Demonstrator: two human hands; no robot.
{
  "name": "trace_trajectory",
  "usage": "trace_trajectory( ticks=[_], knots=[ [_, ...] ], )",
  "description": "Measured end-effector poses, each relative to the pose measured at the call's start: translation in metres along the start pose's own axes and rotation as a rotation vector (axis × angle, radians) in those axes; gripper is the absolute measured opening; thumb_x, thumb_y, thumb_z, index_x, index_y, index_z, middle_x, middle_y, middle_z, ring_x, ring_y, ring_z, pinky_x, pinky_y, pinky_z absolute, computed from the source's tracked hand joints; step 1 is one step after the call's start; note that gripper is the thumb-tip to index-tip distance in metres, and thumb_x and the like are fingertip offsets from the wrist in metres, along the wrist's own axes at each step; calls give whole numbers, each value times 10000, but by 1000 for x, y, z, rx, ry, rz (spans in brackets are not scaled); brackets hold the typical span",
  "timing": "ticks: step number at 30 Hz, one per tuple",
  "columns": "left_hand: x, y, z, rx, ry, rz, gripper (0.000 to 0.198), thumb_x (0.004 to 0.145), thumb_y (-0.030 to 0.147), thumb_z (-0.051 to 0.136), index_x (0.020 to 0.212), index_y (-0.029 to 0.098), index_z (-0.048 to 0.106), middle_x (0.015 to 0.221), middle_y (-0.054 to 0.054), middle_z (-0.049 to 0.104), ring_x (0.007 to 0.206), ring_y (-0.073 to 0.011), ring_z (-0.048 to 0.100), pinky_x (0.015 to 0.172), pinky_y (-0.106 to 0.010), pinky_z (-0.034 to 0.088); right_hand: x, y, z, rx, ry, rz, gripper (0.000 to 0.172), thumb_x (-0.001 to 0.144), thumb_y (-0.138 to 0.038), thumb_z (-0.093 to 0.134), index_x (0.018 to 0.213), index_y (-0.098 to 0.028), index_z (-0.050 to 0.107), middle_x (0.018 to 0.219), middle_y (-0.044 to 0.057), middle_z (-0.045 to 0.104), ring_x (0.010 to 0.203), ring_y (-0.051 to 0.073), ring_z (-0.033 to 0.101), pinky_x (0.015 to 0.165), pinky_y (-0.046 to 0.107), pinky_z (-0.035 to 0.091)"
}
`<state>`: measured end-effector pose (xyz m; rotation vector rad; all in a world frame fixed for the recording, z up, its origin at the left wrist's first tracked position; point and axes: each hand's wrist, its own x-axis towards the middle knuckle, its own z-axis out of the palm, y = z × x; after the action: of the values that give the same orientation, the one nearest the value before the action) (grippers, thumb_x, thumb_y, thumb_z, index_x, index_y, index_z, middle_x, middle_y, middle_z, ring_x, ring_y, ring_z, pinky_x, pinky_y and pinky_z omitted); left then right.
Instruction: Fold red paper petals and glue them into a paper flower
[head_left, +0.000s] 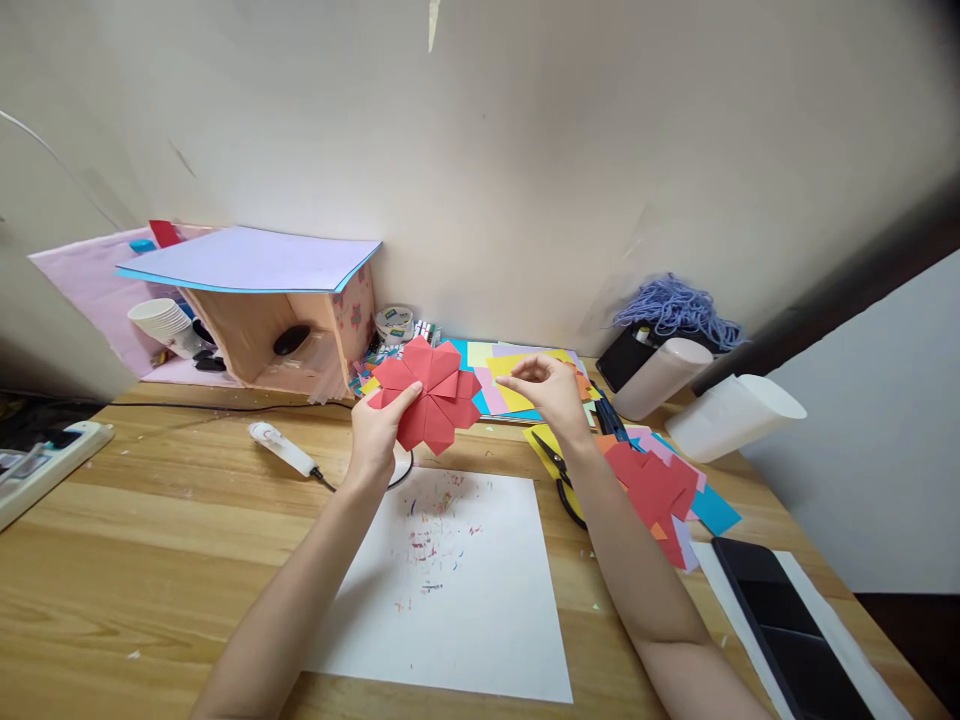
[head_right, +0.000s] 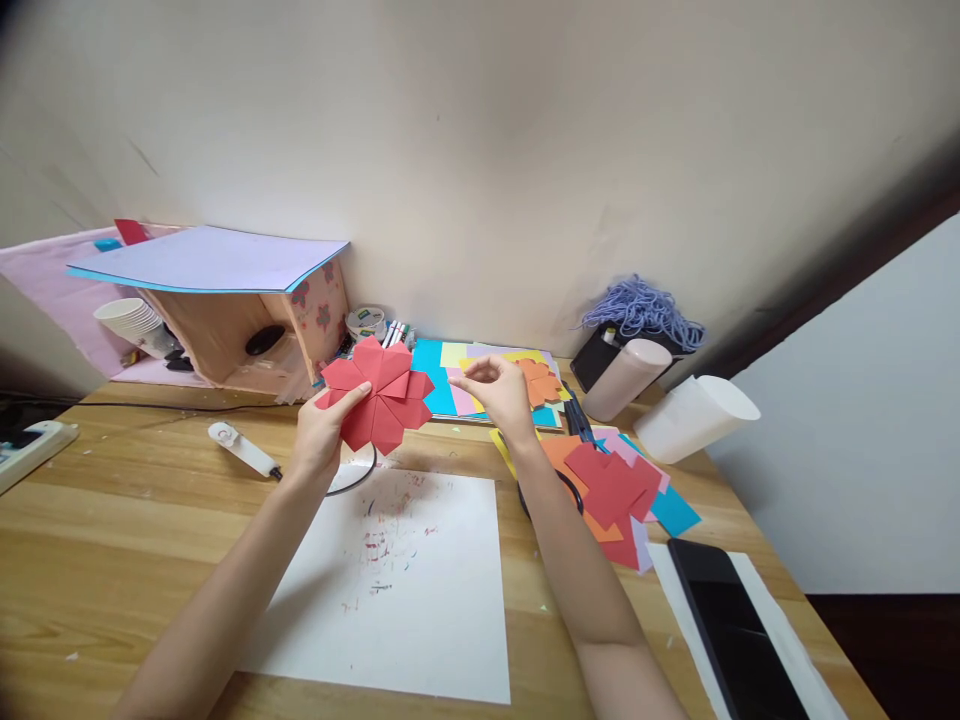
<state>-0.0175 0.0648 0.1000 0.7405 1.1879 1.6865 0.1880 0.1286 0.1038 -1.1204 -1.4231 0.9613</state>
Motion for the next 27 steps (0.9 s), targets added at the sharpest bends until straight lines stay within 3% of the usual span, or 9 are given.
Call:
trace_trajectory(
  ticks=[3,5,9,13,17,22,24,27],
  knots=[
    [-2,1,3,-34,3,-16,398,524,283,748,866,108,643,879,-82,662,757,-166,594,709,-284,469,-3,-4,5,-5,-77,27,363,684,-513,580,753,-159,624,624,42,637,692,176,615,750,327,451],
    [-3,1,5,-61,-1,-27,387,530,278,746,862,108,644,885,-80,665,756,-162,599,715,-282,469,-6,-9,11,82,-184,126,440,751,-547,472,870,-157,640,708,64,662,760,179,620,790,329,443],
    [-6,0,11,-116,-35,-42,406,526,280,748,884,116,646,935,-88,665,799,-176,610,757,-296,466,-18,-14,29,246,-465,271,424,720,-498,554,971,-164,622,958,74,649,868,194,604,780,313,453],
    [-7,-2,14,-123,-71,-73,423,530,280,750,910,125,646,977,-91,658,848,-192,609,784,-301,464,-26,-12,42,306,-430,211,385,669,-422,632,932,-140,631,921,66,652,836,190,600,745,295,456],
    [-4,-1,10,-45,-139,-97,443,569,333,723,951,129,629,1008,-107,643,887,-209,601,773,-300,463,-23,-11,35,277,-373,208,377,654,-401,647,930,-144,630,921,64,655,835,194,604,734,298,464],
    [1,6,5,174,-89,139,549,561,301,733,1064,179,550,1109,-104,581,1029,-194,536,866,-290,412,-19,-20,12,69,-547,198,335,660,-384,644,879,-130,642,888,67,664,811,196,605,687,286,461],
    [0,11,4,298,-155,181,587,525,283,754,1067,191,548,1069,-94,597,1011,-192,542,853,-284,416,-19,-22,7,-4,-602,190,320,662,-380,642,857,-127,648,855,62,667,778,190,605,668,280,456],
    [-2,16,2,489,-331,59,455,503,320,758,909,163,629,854,-67,646,802,-191,598,679,-258,461,-21,-24,6,-39,-658,172,311,668,-375,637,866,-136,650,852,54,666,771,183,600,660,274,454]
  ],
)
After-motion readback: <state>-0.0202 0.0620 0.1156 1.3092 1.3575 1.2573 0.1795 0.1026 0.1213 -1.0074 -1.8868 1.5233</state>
